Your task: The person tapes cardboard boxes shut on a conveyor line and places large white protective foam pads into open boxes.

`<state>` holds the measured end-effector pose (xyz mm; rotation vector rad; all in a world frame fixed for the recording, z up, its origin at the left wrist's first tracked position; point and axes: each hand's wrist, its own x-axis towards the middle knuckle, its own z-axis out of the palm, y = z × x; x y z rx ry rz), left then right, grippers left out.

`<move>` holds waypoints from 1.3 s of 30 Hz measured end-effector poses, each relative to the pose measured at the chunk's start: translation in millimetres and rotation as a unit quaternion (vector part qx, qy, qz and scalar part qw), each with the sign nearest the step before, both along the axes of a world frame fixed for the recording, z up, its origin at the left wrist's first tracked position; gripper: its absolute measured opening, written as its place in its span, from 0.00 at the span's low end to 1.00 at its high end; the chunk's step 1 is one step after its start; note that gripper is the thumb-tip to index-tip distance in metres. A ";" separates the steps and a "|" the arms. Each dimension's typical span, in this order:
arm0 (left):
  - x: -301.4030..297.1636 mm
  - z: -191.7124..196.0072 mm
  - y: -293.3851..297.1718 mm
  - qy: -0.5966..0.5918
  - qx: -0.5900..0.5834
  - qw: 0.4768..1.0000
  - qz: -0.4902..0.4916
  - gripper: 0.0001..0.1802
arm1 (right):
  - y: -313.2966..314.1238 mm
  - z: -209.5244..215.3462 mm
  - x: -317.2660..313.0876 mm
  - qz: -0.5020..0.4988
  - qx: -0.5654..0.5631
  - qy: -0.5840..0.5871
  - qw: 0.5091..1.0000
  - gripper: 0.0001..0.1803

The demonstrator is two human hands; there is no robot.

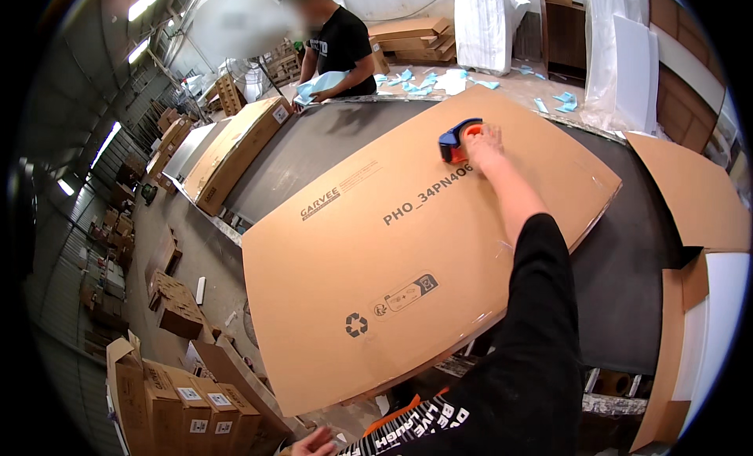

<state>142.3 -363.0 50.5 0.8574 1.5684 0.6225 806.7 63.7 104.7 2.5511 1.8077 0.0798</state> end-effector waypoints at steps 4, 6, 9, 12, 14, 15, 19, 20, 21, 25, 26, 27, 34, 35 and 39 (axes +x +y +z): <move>-27.9 38.0 84.3 0.046 0.124 0.990 -0.055 0.23 | -32.1 -23.2 -49.3 0.022 0.072 0.013 0.997 0.23; -44.3 43.2 128.2 0.059 0.162 0.982 -0.076 0.26 | -68.4 -16.0 -96.1 0.039 0.102 0.006 0.994 0.20; -47.6 50.1 259.6 0.122 0.314 0.929 -0.157 0.26 | -128.1 -27.5 -151.9 0.047 0.259 0.026 0.964 0.21; -34.9 32.2 409.3 0.204 0.460 0.836 -0.218 0.26 | -195.1 -43.5 -230.9 -0.005 0.403 0.043 0.914 0.31; -6.2 -6.3 509.9 0.249 0.456 0.822 -0.233 0.39 | -246.7 -62.6 -286.5 -0.109 0.374 0.070 0.918 0.34; 15.8 -12.9 536.4 0.312 0.426 0.814 -0.243 0.43 | -268.1 -76.1 -312.6 -0.177 0.348 0.069 0.918 0.39; 43.5 -62.6 644.9 0.502 0.426 0.690 -0.301 0.47 | -294.4 -106.6 -384.8 -0.389 0.375 0.238 0.807 0.49; 53.4 -59.9 658.5 0.497 0.418 0.679 -0.343 0.47 | -296.2 -108.7 -390.8 -0.419 0.400 0.291 0.761 0.51; 63.4 -58.6 671.5 0.492 0.409 0.664 -0.387 0.47 | -297.0 -113.7 -393.0 -0.443 0.402 0.312 0.738 0.51; 93.0 -23.2 698.5 0.502 0.321 0.674 -0.437 0.45 | -280.5 -120.2 -393.6 -0.471 0.399 0.328 0.715 0.56; 90.8 -23.2 703.4 0.504 0.325 0.690 -0.405 0.45 | -276.5 -116.5 -396.1 -0.465 0.391 0.307 0.733 0.54; 89.6 -28.9 709.6 0.507 0.324 0.702 -0.380 0.44 | -275.5 -111.6 -401.4 -0.465 0.378 0.288 0.748 0.52; 65.5 -42.3 727.4 0.468 0.316 0.748 -0.349 0.50 | -270.1 -101.9 -406.3 -0.456 0.329 0.310 0.767 0.57; 63.4 -40.7 719.5 0.472 0.316 0.752 -0.336 0.50 | -269.8 -102.3 -402.6 -0.452 0.325 0.318 0.767 0.57; 48.9 -24.0 651.6 0.500 0.296 0.757 -0.298 0.51 | -300.9 -126.6 -347.2 -0.345 0.380 0.252 0.820 0.55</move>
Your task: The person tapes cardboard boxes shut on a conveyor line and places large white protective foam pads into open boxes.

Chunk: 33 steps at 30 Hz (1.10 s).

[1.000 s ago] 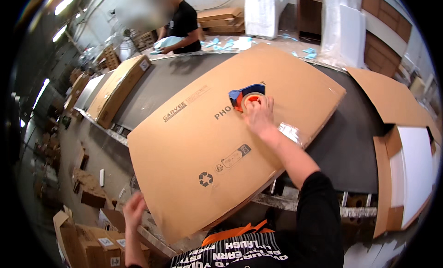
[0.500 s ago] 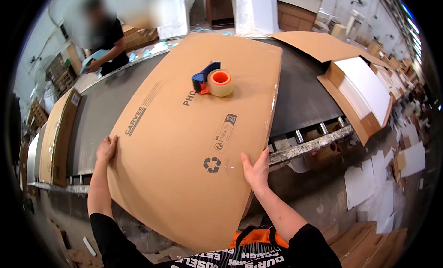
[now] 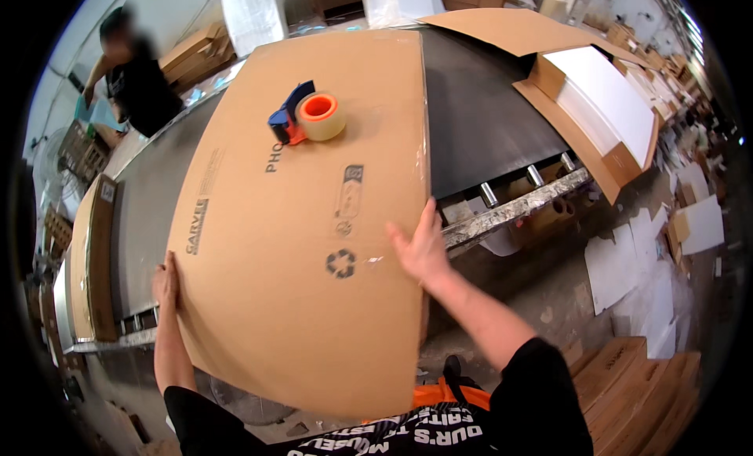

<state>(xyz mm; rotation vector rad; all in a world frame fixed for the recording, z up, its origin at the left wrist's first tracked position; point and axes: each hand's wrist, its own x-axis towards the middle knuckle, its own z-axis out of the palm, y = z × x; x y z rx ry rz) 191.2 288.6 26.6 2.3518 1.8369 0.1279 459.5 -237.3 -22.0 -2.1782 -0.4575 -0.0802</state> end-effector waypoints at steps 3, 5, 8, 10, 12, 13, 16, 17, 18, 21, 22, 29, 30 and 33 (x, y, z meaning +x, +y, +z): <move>-6.5 16.6 -89.9 0.002 -0.021 0.999 0.037 0.52 | -30.6 1.6 66.6 0.027 0.005 -0.041 0.999 0.50; -29.3 21.2 -130.7 -0.030 -0.034 0.998 0.039 0.51 | -37.9 13.8 95.3 0.055 -0.018 -0.014 0.998 0.49; -45.6 2.2 -178.3 -0.051 -0.022 0.997 0.057 0.50 | -44.9 23.1 128.8 0.051 -0.102 -0.143 0.983 0.46; -49.1 7.9 -222.0 -0.076 -0.031 0.994 0.076 0.49 | -58.1 27.8 143.1 0.085 -0.153 -0.157 0.972 0.47; -58.3 10.6 -259.2 -0.110 -0.060 0.989 0.077 0.50 | -66.5 48.6 132.1 0.173 -0.238 -0.166 0.941 0.50; -66.0 5.9 -270.0 -0.117 -0.063 0.988 0.073 0.50 | -74.4 69.0 114.8 0.242 -0.296 -0.169 0.909 0.53; -85.2 9.2 -294.2 -0.112 -0.139 0.984 -0.012 0.62 | -109.5 123.0 63.7 0.426 -0.413 -0.068 0.802 0.64; -97.5 8.7 -294.6 -0.073 -0.114 0.989 -0.058 0.65 | -116.9 129.6 53.5 0.439 -0.430 -0.073 0.786 0.66; -104.1 9.0 -297.3 -0.035 -0.087 0.990 -0.104 0.69 | -122.8 134.2 45.1 0.452 -0.445 -0.078 0.769 0.68; -43.0 60.1 -354.8 0.047 0.014 0.946 -0.320 0.71 | -118.9 119.0 26.4 0.409 -0.480 -0.148 0.762 0.67; -20.2 62.5 -370.4 0.054 0.034 0.916 -0.395 0.69 | -121.3 104.0 19.8 0.389 -0.489 -0.177 0.760 0.66; 94.4 7.3 -425.5 -0.010 0.086 0.829 -0.552 0.59 | -120.8 22.6 31.7 0.243 -0.181 -0.453 0.838 0.25; 92.6 6.3 -426.2 -0.009 0.087 0.829 -0.552 0.59 | -121.9 23.8 23.0 0.248 -0.179 -0.437 0.846 0.25; 101.4 2.4 -427.8 -0.013 0.102 0.827 -0.553 0.60 | -141.4 -6.2 -0.2 0.157 -0.104 -0.298 0.936 0.31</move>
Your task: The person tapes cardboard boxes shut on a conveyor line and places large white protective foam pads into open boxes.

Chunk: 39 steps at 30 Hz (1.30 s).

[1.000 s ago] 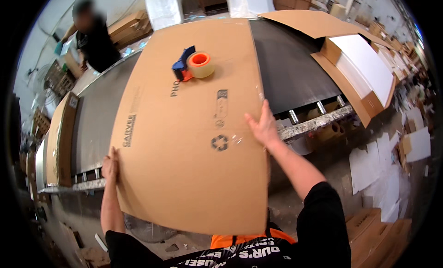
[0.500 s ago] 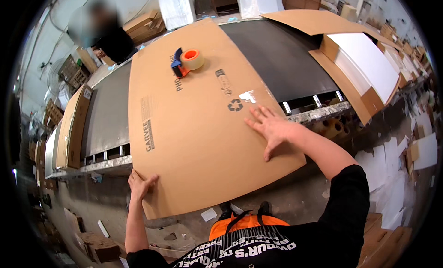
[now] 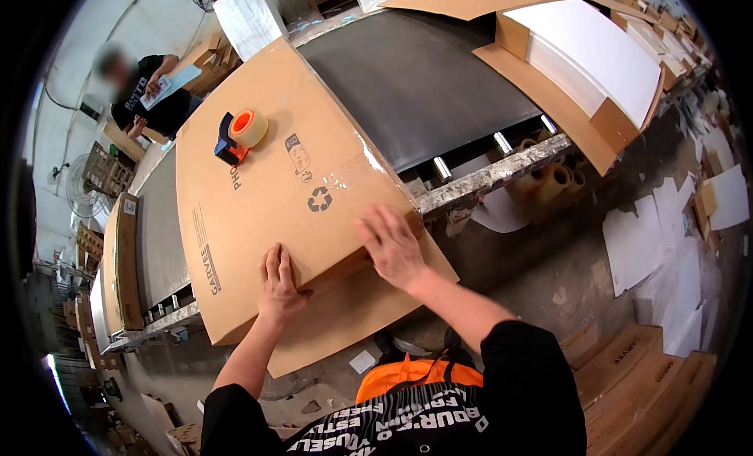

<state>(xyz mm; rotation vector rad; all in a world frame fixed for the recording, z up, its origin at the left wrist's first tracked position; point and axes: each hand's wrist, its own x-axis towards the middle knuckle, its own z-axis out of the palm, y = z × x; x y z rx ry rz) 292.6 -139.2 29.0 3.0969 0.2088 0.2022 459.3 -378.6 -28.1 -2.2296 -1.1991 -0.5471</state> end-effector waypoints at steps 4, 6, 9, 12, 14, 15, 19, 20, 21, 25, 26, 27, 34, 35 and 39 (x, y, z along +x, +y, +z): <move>-1.9 3.3 -1.2 -0.016 0.008 1.000 0.011 0.57 | -77.1 -70.4 -50.8 -0.325 0.215 0.201 0.899 0.52; 0.0 -0.1 5.8 -0.024 0.022 0.999 0.004 0.59 | -86.4 -55.5 -50.0 -0.271 0.396 0.681 0.552 0.36; 1.1 21.8 1.3 -0.008 -0.067 0.997 0.039 0.56 | -50.2 39.8 -22.3 -0.066 0.504 0.758 0.409 0.14; 34.6 46.9 -18.8 0.029 -0.083 0.994 -0.063 0.49 | -9.1 66.5 15.5 -0.124 0.444 0.740 0.489 0.12; 51.0 47.2 -29.1 0.055 -0.057 0.992 -0.102 0.46 | -9.9 64.6 9.9 -0.127 0.375 0.731 0.555 0.12; 58.1 41.6 -21.5 0.072 -0.054 0.990 -0.106 0.44 | -18.5 63.0 9.7 -0.098 0.312 0.746 0.579 0.11; 59.3 28.7 -6.4 0.089 -0.079 0.988 -0.097 0.41 | 46.9 122.3 60.5 -0.005 0.023 0.357 0.934 0.22; 61.4 28.9 -2.8 0.070 -0.089 0.987 -0.116 0.40 | 91.8 137.7 75.0 0.024 0.054 0.236 0.970 0.22; 59.9 27.5 -2.4 0.052 -0.101 0.984 -0.139 0.38 | 139.1 151.3 86.2 0.051 0.084 0.111 0.989 0.23; 62.4 20.0 0.5 -0.001 -0.138 0.975 -0.173 0.38 | 343.3 168.2 156.6 0.143 -0.027 -0.123 0.982 0.31; 60.8 21.4 0.9 0.005 -0.168 0.969 -0.179 0.38 | 376.7 169.6 170.6 0.159 -0.089 -0.203 0.962 0.32; 59.7 24.2 2.7 0.010 -0.197 0.964 -0.181 0.38 | 403.0 173.2 176.5 0.162 -0.189 -0.173 0.953 0.32; 56.6 12.9 18.9 -0.010 -0.191 0.958 -0.214 0.30 | 411.9 177.7 176.5 0.073 -0.434 -0.081 0.894 0.12; 56.3 14.2 22.5 -0.005 -0.193 0.960 -0.205 0.30 | 386.3 179.9 166.1 0.033 -0.434 0.000 0.900 0.12; 56.3 16.3 23.8 0.028 -0.167 0.961 -0.218 0.36 | 231.3 151.5 145.4 -0.112 -0.111 0.343 0.926 0.29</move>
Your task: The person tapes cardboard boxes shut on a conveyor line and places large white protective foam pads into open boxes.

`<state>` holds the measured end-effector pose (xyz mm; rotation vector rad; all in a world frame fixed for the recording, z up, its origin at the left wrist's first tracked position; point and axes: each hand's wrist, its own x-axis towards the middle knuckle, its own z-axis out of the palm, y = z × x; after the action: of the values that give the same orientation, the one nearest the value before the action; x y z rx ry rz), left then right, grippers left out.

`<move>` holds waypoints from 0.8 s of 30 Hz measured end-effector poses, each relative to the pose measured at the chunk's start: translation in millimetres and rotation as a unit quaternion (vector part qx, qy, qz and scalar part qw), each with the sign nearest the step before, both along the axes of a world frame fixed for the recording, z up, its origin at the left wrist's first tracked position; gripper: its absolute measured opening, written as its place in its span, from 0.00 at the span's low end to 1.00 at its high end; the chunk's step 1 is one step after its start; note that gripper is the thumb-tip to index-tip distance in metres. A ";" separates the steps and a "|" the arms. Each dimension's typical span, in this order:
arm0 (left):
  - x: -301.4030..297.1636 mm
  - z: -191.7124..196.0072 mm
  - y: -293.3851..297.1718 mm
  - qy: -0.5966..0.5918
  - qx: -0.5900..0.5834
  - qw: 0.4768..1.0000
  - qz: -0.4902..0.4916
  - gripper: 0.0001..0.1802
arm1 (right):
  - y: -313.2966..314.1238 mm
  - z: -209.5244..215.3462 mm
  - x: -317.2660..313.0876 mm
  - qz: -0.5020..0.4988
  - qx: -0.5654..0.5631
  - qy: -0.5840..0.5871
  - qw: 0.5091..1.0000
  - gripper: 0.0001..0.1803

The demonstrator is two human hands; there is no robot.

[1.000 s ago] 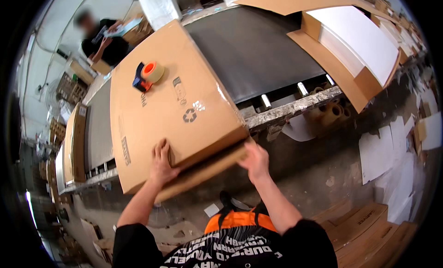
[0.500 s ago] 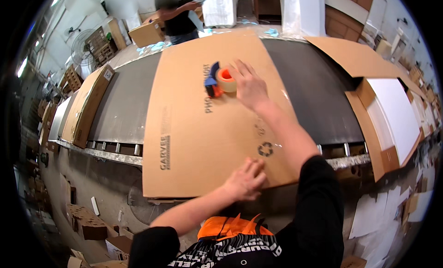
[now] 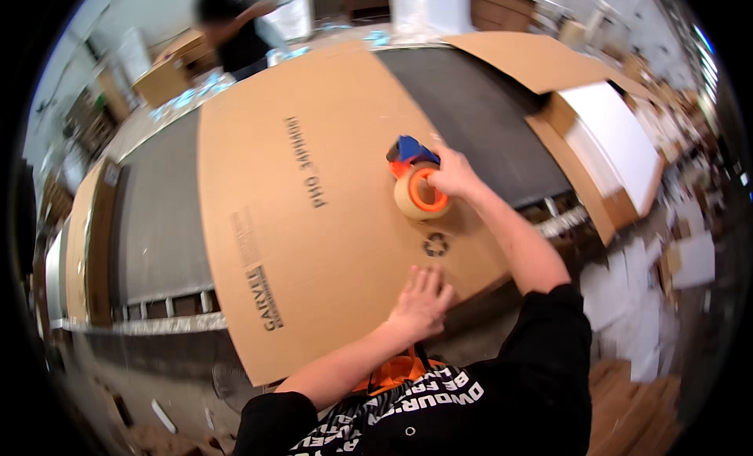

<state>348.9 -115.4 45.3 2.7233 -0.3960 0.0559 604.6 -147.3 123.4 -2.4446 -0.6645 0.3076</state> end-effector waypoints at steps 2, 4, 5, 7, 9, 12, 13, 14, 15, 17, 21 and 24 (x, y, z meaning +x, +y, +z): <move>1.3 5.8 -0.9 0.011 0.003 1.000 -0.004 0.38 | -82.1 -25.9 -20.2 -0.047 0.181 0.113 0.976 0.37; 0.2 12.5 -0.4 0.018 0.030 0.999 0.016 0.38 | -134.1 -21.3 -61.6 -0.119 0.294 0.213 0.924 0.41; 1.0 8.4 -1.0 0.005 0.037 0.999 0.018 0.39 | -154.3 -17.0 -80.2 -0.145 0.350 0.262 0.887 0.44; 1.3 9.6 -2.7 -0.002 0.033 0.999 0.024 0.38 | -185.0 10.1 -112.1 -0.156 0.356 0.269 0.881 0.52; -0.7 10.9 -5.7 -0.013 0.040 0.999 0.026 0.38 | -198.2 36.0 -140.5 -0.101 0.306 0.161 0.933 0.56; -0.8 10.2 -6.6 -0.015 0.040 0.998 0.048 0.37 | -184.3 62.1 -154.2 -0.021 0.189 -0.022 0.982 0.45; -1.6 8.1 -7.8 -0.016 0.034 0.998 0.057 0.37 | -182.2 63.7 -151.9 -0.025 0.205 0.065 0.976 0.42; -1.2 7.1 -11.5 -0.019 0.023 0.997 0.064 0.36 | -182.4 64.7 -150.6 -0.030 0.216 0.149 0.964 0.38; -2.7 8.3 -16.3 -0.020 0.021 0.997 0.075 0.37 | -182.2 62.1 -153.8 -0.022 0.297 0.217 0.930 0.38; -4.7 7.0 -19.2 -0.020 0.016 0.995 0.092 0.37 | -198.1 49.6 -163.7 -0.039 0.367 0.307 0.877 0.39; -8.1 16.2 -22.3 0.002 0.003 0.993 0.117 0.36 | -227.9 5.2 -184.9 -0.050 0.514 0.405 0.754 0.35; -6.5 20.3 -23.9 0.009 0.022 0.991 0.132 0.35 | -238.9 -14.0 -203.9 -0.036 0.559 0.416 0.716 0.32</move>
<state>342.4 -139.4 65.6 2.8012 -0.0289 0.0946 400.8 -386.2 109.4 -0.9657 -0.1888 0.6668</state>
